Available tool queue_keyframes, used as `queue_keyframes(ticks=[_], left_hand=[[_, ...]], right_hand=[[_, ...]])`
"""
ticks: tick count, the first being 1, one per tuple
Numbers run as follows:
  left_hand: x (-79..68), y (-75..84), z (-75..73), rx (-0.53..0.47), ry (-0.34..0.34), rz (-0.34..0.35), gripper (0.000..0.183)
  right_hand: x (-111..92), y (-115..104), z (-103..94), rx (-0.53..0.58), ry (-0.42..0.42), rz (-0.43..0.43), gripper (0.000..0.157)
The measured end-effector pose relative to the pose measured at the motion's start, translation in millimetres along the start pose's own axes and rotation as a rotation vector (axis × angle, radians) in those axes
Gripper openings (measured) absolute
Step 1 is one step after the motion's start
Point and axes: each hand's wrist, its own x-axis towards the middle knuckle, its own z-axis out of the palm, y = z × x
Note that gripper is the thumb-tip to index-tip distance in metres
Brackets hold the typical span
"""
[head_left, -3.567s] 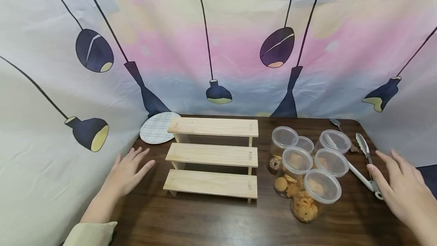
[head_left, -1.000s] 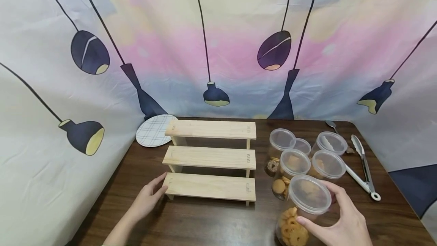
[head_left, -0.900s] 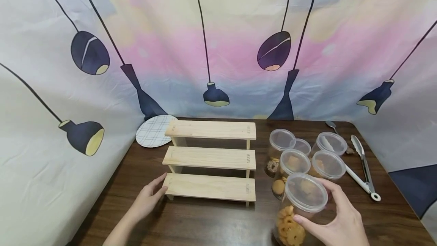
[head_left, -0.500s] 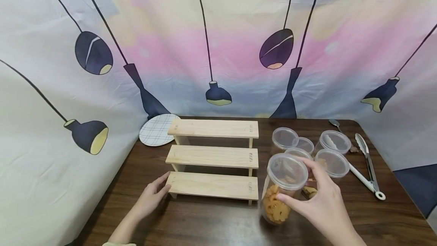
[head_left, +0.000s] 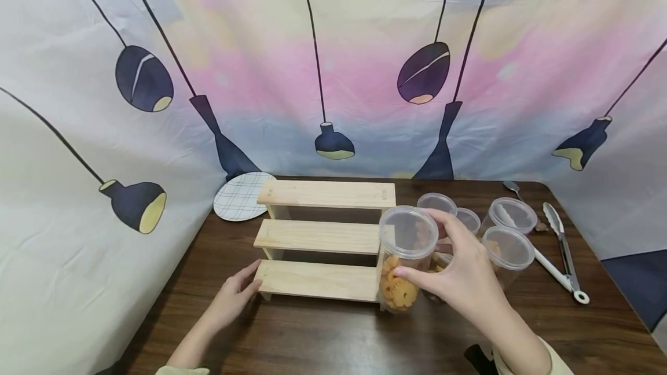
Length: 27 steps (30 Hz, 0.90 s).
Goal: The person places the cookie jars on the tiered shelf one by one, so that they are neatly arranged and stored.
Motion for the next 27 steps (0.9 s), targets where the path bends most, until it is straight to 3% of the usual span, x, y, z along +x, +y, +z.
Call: queue_keyframes(ticks=[7,18,27], left_hand=[[-1.8,-2.1,3.7,-0.017,-0.002,-0.024,0.048],[0.7,-0.3,4.0,0.003,-0.005,-0.023,0.047],[2.6,3.9,-0.1,0.046,0.004,-0.033,0.047]], right_hand=[[21.7,-13.0,15.6,0.071,-0.037,-0.077,0.089],[57.1,-30.9,34.9,0.287,-0.078,-0.046,0.080],[87.6,-42.7,62.1,0.274,-0.070,-0.089,0.081]])
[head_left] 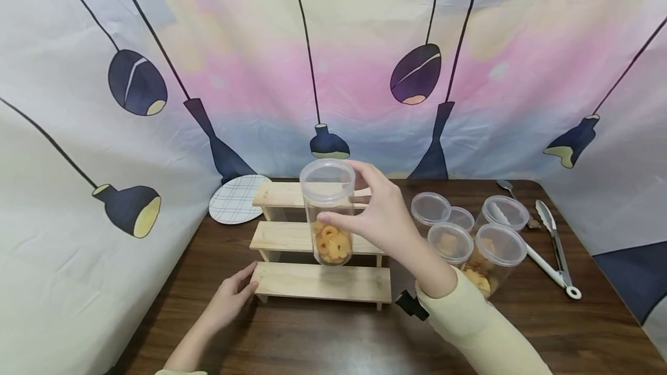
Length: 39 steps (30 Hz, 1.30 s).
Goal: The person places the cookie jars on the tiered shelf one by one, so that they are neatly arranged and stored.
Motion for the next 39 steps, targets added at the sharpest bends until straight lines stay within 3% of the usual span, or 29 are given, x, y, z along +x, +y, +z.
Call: queue_keyframes(ticks=[7,13,27,39], left_hand=[[-2.2,-0.8,0.8,-0.013,-0.009,-0.016,0.047],[-2.7,-2.1,1.6,-0.033,-0.011,0.004,0.047],[-4.3,-2.9,3.8,-0.109,-0.027,-0.002,0.048],[2.5,-1.8,-1.5,-0.085,-0.035,0.021,0.049]], right_hand=[[22.3,-2.0,19.9,0.029,-0.022,-0.032,0.082],[43.5,0.9,36.0,0.076,-0.052,0.001,0.082],[88.9,8.3,69.5,-0.022,-0.037,-0.035,0.082],[116.3,14.4,77.9,-0.036,-0.021,0.103,0.087]])
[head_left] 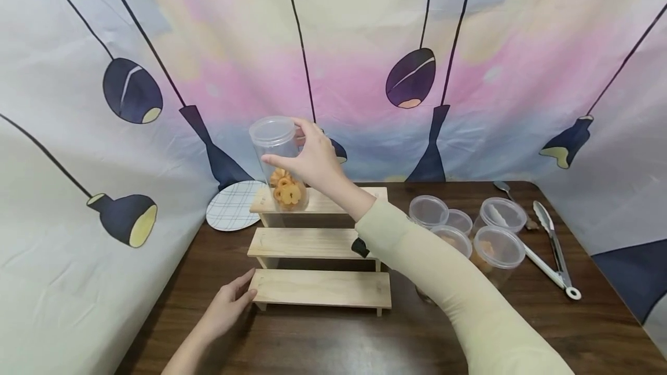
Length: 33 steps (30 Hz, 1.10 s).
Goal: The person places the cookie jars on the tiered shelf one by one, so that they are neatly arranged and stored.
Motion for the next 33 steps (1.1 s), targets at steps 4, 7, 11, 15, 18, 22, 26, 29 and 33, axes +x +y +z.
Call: queue_keyframes(ticks=[4,7,11,15,18,22,26,29,33], left_hand=[[-0.3,-0.8,-0.8,0.000,-0.001,0.005,0.049],[0.4,-2.2,-0.1,0.012,0.001,-0.005,0.049],[0.4,-3.3,1.3,0.021,0.005,-0.028,0.049],[0.0,-2.4,1.1,0.009,0.002,-0.039,0.049],[-0.5,-0.9,0.3,-0.011,0.000,-0.042,0.049],[-1.7,0.1,0.3,-0.023,-0.003,-0.042,0.050],[-2.0,0.1,1.0,-0.027,0.002,-0.044,0.049],[-1.3,-0.6,1.3,-0.019,0.006,-0.041,0.049],[-0.5,-2.3,1.9,-0.018,0.001,-0.054,0.049]], right_hand=[[4.7,0.8,5.2,-0.003,0.005,0.013,0.086],[6.7,2.4,7.9,-0.001,0.004,0.022,0.085],[7.7,6.0,11.6,0.001,-0.001,0.027,0.086],[7.7,8.6,14.4,-0.018,-0.006,0.020,0.089],[7.5,9.5,15.3,-0.026,-0.008,0.011,0.090],[6.0,9.1,15.1,-0.021,-0.016,0.008,0.088],[4.2,7.6,15.3,-0.026,-0.023,0.010,0.087],[3.5,6.6,15.5,-0.034,-0.026,0.014,0.088],[2.7,5.3,16.3,-0.022,-0.038,0.027,0.090]])
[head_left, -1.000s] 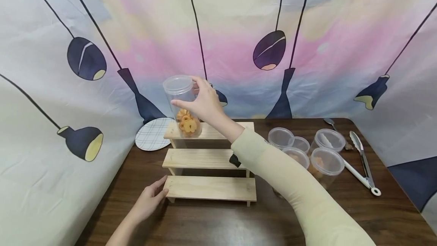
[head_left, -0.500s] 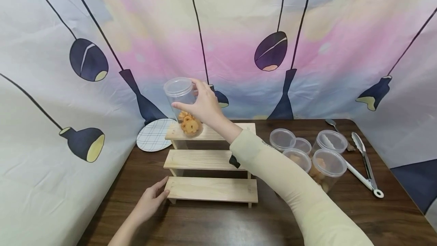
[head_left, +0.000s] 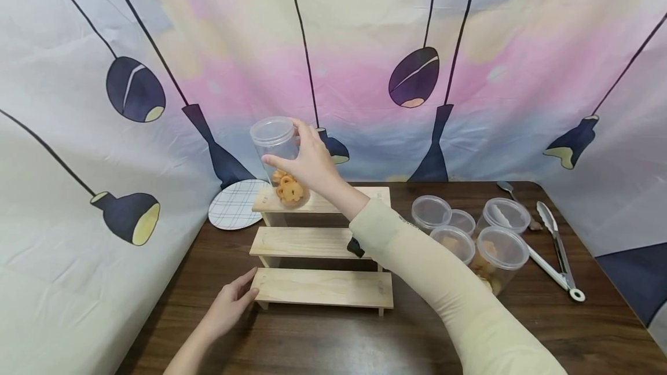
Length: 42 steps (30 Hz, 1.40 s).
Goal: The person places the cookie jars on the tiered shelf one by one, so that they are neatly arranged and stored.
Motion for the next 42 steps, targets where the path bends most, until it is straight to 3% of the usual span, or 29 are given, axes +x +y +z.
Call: queue_keyframes(ticks=[11,20,30,42], left_hand=[[-2.5,3.8,-1.5,-0.031,-0.011,-0.007,0.050],[1.7,2.9,-2.1,0.081,-0.008,0.010,0.051],[1.1,3.8,-2.5,0.100,-0.018,0.000,0.052],[1.8,2.4,-2.0,0.073,-0.020,0.003,0.052]], right_hand=[[-4.4,-2.1,-1.0,-0.004,0.045,0.006,0.103],[-22.8,-16.3,-10.7,-0.002,0.116,0.003,0.098],[-53.7,-26.6,-22.0,0.157,0.111,-0.142,0.083],[-104.6,-25.9,-41.3,0.125,0.033,-0.326,0.082]])
